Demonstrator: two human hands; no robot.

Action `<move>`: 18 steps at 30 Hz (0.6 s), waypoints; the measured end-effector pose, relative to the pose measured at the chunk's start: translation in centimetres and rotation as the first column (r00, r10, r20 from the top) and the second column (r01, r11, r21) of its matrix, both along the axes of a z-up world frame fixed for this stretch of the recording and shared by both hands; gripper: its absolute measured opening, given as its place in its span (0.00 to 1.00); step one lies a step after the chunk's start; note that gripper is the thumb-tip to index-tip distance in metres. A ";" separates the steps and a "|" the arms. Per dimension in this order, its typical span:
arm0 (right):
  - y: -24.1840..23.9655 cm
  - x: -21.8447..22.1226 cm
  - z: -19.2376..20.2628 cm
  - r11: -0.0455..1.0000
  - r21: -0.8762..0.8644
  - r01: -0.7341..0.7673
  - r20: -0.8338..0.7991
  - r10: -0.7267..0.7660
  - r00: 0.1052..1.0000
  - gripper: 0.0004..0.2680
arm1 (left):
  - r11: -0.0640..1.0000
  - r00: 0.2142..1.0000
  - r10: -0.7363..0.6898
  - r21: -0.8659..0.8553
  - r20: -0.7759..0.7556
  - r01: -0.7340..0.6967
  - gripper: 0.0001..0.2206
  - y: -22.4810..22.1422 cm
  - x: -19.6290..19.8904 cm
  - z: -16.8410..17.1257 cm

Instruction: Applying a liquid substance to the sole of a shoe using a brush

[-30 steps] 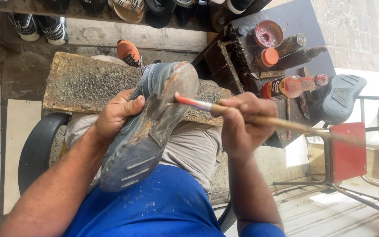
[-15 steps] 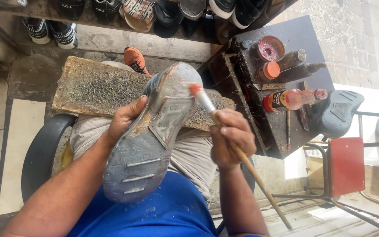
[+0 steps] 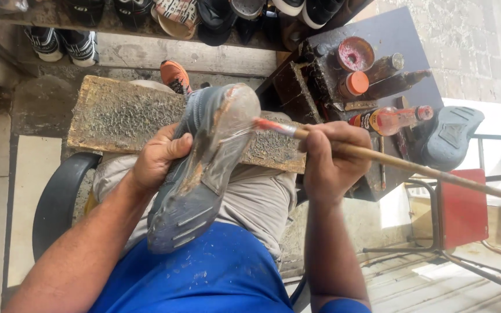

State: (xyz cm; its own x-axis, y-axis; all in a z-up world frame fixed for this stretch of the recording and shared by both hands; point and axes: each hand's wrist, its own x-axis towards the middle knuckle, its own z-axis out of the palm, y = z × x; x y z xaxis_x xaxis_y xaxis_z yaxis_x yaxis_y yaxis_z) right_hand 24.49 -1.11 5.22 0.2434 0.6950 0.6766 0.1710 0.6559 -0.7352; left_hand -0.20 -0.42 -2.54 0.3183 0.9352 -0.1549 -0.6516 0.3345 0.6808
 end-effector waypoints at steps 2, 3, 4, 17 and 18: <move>1.4 1.5 0.4 0.999 -0.034 0.038 0.038 -0.037 0.999 0.08 | 0.999 1.000 0.019 0.035 -0.018 -0.018 0.11 0.7 -0.5 -0.3; 1.0 1.7 0.7 1.000 0.010 -0.008 -0.003 0.008 1.000 0.08 | 0.999 1.000 0.002 0.041 -0.019 -0.001 0.10 0.6 -0.7 -0.2; 0.7 2.0 0.9 0.997 0.056 -0.053 -0.042 0.055 0.998 0.08 | 0.999 1.000 -0.015 0.046 -0.019 0.016 0.09 0.4 -0.8 -0.1; -2.4 -1.2 1.4 0.972 0.119 -0.205 0.079 0.196 0.977 0.08 | 0.988 0.995 -0.079 0.126 -0.057 0.086 0.09 -0.3 -1.0 1.5; -1.6 -0.8 1.6 0.965 0.136 -0.224 0.032 0.222 0.975 0.07 | 0.985 0.993 -0.072 0.149 -0.088 0.085 0.08 -0.4 -1.1 1.9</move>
